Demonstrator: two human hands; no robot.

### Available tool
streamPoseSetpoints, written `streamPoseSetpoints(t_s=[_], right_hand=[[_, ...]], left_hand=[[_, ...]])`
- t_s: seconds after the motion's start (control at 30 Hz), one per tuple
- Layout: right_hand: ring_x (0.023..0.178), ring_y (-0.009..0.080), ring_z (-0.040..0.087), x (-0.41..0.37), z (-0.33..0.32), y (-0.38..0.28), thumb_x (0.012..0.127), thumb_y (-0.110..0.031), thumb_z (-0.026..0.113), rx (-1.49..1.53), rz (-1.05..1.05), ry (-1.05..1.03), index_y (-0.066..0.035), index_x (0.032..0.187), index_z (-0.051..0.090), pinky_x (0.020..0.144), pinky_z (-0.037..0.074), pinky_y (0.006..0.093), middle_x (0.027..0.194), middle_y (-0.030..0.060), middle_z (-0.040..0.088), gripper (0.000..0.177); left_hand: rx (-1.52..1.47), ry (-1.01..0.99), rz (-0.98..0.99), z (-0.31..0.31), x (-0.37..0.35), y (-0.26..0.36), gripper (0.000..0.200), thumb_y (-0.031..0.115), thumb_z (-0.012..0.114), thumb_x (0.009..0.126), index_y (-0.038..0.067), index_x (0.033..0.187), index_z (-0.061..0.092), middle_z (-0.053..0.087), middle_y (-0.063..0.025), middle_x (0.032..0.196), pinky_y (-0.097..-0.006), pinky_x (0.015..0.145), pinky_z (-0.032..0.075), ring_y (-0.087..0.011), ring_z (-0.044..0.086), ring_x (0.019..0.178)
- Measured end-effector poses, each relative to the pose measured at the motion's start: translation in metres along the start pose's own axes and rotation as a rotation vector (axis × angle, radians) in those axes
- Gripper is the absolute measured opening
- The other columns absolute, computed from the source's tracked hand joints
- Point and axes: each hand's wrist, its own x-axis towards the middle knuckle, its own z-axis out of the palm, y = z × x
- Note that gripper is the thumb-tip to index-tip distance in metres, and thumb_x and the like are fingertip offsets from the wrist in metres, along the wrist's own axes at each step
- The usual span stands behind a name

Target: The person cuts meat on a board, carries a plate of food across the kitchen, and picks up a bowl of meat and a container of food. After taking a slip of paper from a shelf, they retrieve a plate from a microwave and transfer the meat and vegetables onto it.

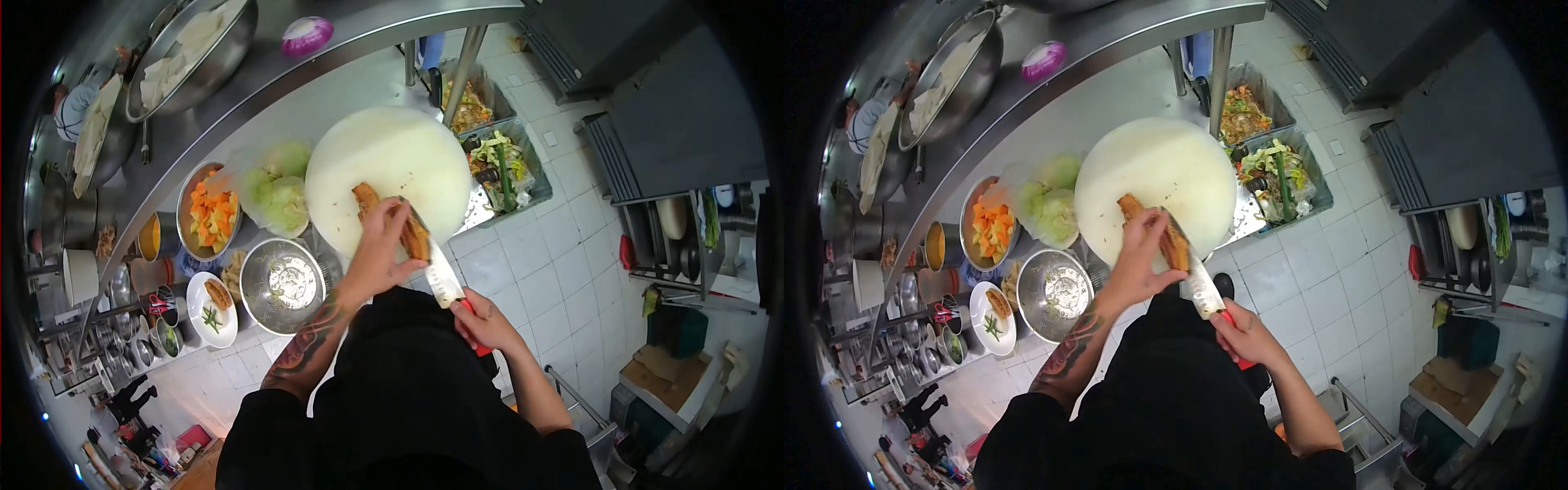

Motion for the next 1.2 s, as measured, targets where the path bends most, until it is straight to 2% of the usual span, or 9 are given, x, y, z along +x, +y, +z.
streamPoseSetpoints(t_s=[0.13, 0.2, 0.47, 0.57, 0.83, 1.07, 1.13, 1.17, 1.2], right_hand=[[0.041, 0.0104, 0.050, 0.038, 0.034, -0.016, 0.104, -0.029, 0.047, -0.053, -0.035, -0.066, -0.007, 0.113, 0.052, 0.040, 0.041, 0.0263, 0.060, 0.0016, 0.052, 0.024], [0.041, 0.0109, 0.050, 0.049, 0.048, -0.017, 0.104, -0.030, 0.048, -0.058, -0.035, -0.039, -0.007, 0.114, 0.052, 0.040, 0.041, 0.0267, 0.062, 0.0020, 0.053, 0.025], [0.043, 0.0089, 0.047, -0.025, 0.036, 0.023, 0.103, -0.030, 0.052, -0.006, 0.047, 0.148, -0.008, 0.110, 0.053, 0.041, 0.040, 0.0259, 0.060, 0.0008, 0.051, 0.023], [0.042, 0.0097, 0.048, -0.025, 0.024, 0.029, 0.103, -0.030, 0.053, -0.012, 0.040, 0.235, -0.006, 0.097, 0.050, 0.040, 0.040, 0.0264, 0.058, 0.0019, 0.052, 0.025], [0.042, 0.0117, 0.051, 0.019, -0.001, 0.010, 0.102, -0.028, 0.053, -0.054, -0.117, 0.249, -0.005, 0.087, 0.047, 0.040, 0.040, 0.0282, 0.058, 0.0043, 0.054, 0.027], [0.043, 0.0091, 0.050, 0.053, -0.032, 0.003, 0.102, -0.026, 0.054, -0.134, -0.177, 0.186, -0.005, 0.096, 0.053, 0.041, 0.040, 0.0270, 0.060, 0.0033, 0.053, 0.022], [0.060, 0.0375, 0.064, 0.069, -0.043, 0.004, 0.099, -0.026, 0.055, -0.463, -0.367, 0.389, -0.006, 0.107, 0.057, 0.055, 0.049, 0.0441, 0.067, 0.0179, 0.063, 0.022], [0.075, 0.0465, 0.063, 0.071, -0.047, -0.005, 0.097, -0.024, 0.056, -0.621, -0.434, 0.486, -0.009, 0.118, 0.059, 0.064, 0.049, 0.0503, 0.076, 0.0231, 0.065, 0.026], [0.075, 0.0438, 0.065, 0.080, -0.055, -0.001, 0.096, -0.022, 0.056, -0.728, -0.536, 0.556, -0.012, 0.132, 0.056, 0.065, 0.050, 0.0500, 0.080, 0.0222, 0.067, 0.037]], left_hand=[[0.115, 0.031, -0.032, -0.047, 0.003, -0.039, 0.100, 0.021, 0.091, 0.062, 0.003, 0.147, 0.040, 0.035, -0.0202, 0.145, -0.0444, 0.109, 0.037, -0.0395, 0.039, 0.131], [0.157, -0.079, -0.020, -0.065, 0.010, -0.052, 0.097, 0.019, 0.089, 0.063, 0.002, 0.146, 0.041, 0.036, -0.0196, 0.145, -0.0438, 0.109, 0.038, -0.0385, 0.040, 0.130], [0.222, -0.219, 0.058, -0.063, 0.012, -0.066, 0.095, 0.019, 0.086, 0.067, 0.004, 0.148, 0.040, 0.034, -0.0199, 0.147, -0.0458, 0.111, 0.034, -0.0399, 0.037, 0.131], [0.342, -0.212, 0.070, -0.060, 0.013, -0.065, 0.095, 0.022, 0.086, 0.068, 0.005, 0.148, 0.039, 0.033, -0.0207, 0.148, -0.0457, 0.113, 0.033, -0.0405, 0.035, 0.134], [0.207, 0.037, -0.087, -0.030, -0.003, -0.065, 0.096, 0.026, 0.085, 0.072, 0.008, 0.152, 0.035, 0.029, -0.0222, 0.151, -0.0479, 0.114, 0.031, -0.0426, 0.031, 0.138], [0.308, 0.168, -0.194, -0.024, -0.018, -0.037, 0.102, 0.030, 0.083, 0.075, 0.008, 0.156, 0.025, 0.019, -0.0256, 0.158, -0.0498, 0.115, 0.029, -0.0457, 0.024, 0.143], [0.327, 0.276, -0.219, -0.028, -0.037, -0.018, 0.103, 0.026, 0.083, 0.075, 0.005, 0.155, 0.021, 0.016, -0.0269, 0.158, -0.0511, 0.114, 0.030, -0.0485, 0.026, 0.141], [0.329, 0.332, -0.226, -0.026, -0.050, -0.010, 0.099, 0.024, 0.081, 0.077, 0.004, 0.155, 0.024, 0.022, -0.0270, 0.157, -0.0503, 0.114, 0.031, -0.0473, 0.029, 0.140], [0.347, 0.358, -0.253, -0.020, -0.065, -0.002, 0.099, 0.024, 0.081, 0.077, 0.004, 0.155, 0.024, 0.022, -0.0270, 0.157, -0.0503, 0.114, 0.031, -0.0473, 0.029, 0.140]])
